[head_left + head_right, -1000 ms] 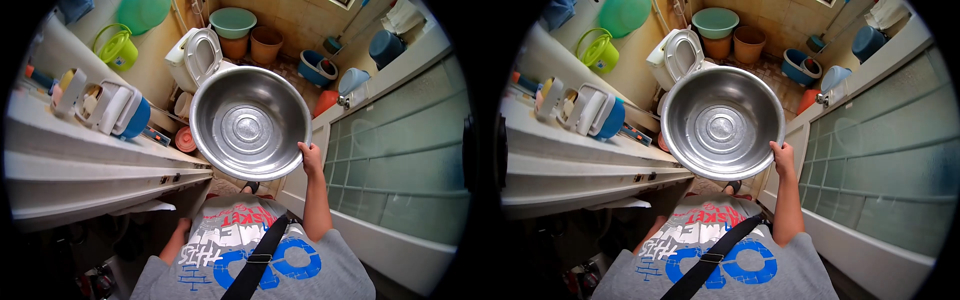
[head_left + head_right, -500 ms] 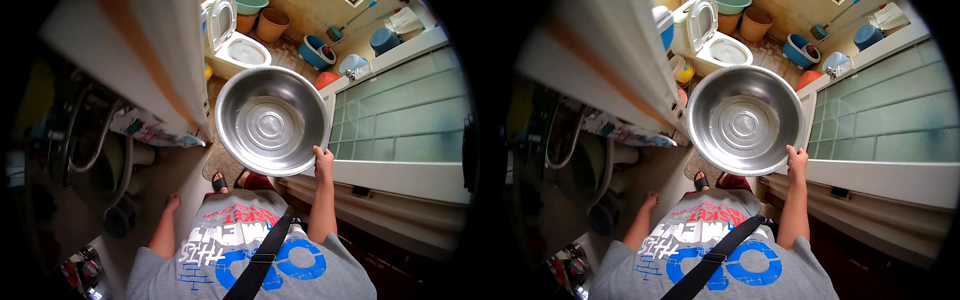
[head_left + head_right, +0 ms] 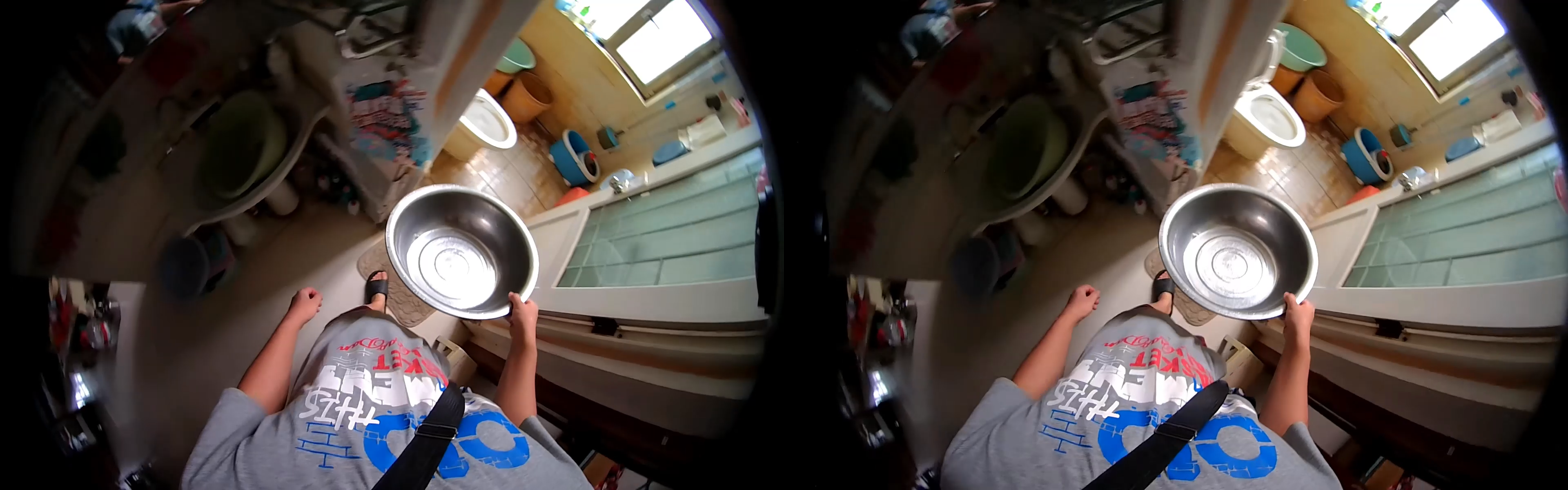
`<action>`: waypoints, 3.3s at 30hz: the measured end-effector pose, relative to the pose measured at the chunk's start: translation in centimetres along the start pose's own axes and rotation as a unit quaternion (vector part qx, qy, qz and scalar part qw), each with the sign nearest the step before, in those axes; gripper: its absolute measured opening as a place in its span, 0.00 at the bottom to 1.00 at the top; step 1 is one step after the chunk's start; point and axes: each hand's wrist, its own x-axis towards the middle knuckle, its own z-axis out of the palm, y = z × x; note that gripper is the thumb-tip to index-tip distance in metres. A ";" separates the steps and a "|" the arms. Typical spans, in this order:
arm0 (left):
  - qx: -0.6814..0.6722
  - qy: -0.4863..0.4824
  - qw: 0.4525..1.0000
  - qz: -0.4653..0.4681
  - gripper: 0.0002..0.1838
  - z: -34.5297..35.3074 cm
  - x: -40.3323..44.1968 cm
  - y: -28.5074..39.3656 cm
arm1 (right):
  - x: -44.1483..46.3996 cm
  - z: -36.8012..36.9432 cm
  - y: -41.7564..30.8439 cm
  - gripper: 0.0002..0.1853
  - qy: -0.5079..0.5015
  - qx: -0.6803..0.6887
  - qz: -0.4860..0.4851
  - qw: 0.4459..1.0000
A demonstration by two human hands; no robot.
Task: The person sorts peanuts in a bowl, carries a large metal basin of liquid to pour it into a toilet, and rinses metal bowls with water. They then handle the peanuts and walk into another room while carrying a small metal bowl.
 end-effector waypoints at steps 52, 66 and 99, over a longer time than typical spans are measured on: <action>-0.601 0.683 0.413 -0.031 0.18 -95.6 -48.4 -52.2 | -124.7 110.8 16.3 0.15 -0.808 -0.300 -0.108 0.495; -0.552 0.512 0.658 0.024 0.23 -142.3 -36.8 -61.3 | -134.8 136.7 11.4 0.13 -0.642 -0.291 -0.219 0.675; -0.258 0.000 0.961 0.098 0.18 -182.3 42.2 -12.6 | -101.8 177.3 -22.7 0.14 -0.144 0.028 -0.050 0.988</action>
